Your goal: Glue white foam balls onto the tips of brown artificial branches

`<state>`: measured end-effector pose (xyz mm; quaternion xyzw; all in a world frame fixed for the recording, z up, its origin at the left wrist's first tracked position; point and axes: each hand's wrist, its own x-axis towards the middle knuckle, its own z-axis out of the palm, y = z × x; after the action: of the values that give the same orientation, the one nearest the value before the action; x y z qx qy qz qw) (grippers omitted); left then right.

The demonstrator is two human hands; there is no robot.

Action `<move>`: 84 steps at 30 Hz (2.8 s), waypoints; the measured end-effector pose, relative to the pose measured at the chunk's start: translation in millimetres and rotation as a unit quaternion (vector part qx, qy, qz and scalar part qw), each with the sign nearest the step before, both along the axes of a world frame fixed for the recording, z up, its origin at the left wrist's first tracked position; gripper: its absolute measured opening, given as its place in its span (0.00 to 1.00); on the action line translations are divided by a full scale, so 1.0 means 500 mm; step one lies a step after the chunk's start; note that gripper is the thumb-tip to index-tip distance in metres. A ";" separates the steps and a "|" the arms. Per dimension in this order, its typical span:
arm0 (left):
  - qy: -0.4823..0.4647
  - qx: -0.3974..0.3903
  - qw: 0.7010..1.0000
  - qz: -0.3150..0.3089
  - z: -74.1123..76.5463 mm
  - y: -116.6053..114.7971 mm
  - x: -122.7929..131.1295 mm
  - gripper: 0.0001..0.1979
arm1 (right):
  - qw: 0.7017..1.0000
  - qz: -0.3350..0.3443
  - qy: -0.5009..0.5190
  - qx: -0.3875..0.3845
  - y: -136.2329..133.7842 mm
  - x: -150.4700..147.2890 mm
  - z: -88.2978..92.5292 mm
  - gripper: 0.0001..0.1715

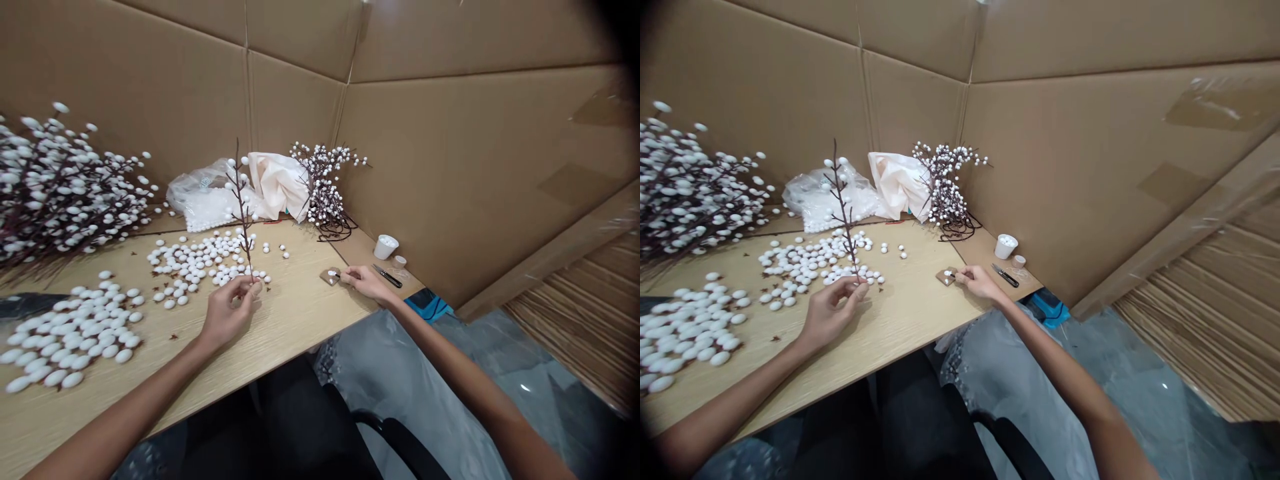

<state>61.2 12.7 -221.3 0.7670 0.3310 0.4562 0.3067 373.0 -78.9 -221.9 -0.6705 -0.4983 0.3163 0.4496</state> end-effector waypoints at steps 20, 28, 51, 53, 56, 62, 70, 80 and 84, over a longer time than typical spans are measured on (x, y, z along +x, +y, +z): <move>-0.093 -0.124 0.987 0.030 0.002 -0.018 -0.016 0.12 | 0.930 0.123 0.280 0.203 0.110 -0.242 0.174 0.13; -0.096 -0.113 0.988 0.044 -0.007 -0.012 -0.022 0.10 | 0.896 0.098 0.014 0.432 0.216 -0.341 0.153 0.05; -0.030 -0.110 0.994 0.005 -0.004 -0.028 -0.010 0.08 | 0.832 0.112 -0.242 0.487 0.197 -0.297 0.145 0.08; -0.032 -0.114 0.993 0.005 -0.005 -0.027 -0.009 0.08 | 0.831 0.119 -0.244 0.485 0.197 -0.297 0.145 0.08; -0.035 -0.119 0.992 0.003 -0.007 -0.026 -0.009 0.07 | 0.831 0.125 -0.246 0.483 0.198 -0.295 0.145 0.09; -0.035 -0.118 0.992 0.006 -0.005 -0.028 -0.008 0.09 | 0.835 0.136 -0.247 0.472 0.200 -0.292 0.142 0.09; -0.027 -0.114 0.993 0.009 0.000 -0.029 -0.009 0.10 | 0.858 0.105 -0.215 0.454 0.195 -0.289 0.149 0.07; -0.032 -0.104 0.994 0.007 0.003 -0.028 -0.009 0.09 | 0.876 0.072 -0.085 0.469 0.192 -0.289 0.154 0.05; -0.034 -0.095 0.995 -0.001 0.003 -0.028 -0.010 0.09 | 0.869 0.001 0.014 0.494 0.207 -0.278 0.155 0.06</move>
<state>56.1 -1.4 -219.7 0.7190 0.3615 0.4482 0.3891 233.8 24.8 -144.6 -0.3560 -0.5835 0.0387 0.7289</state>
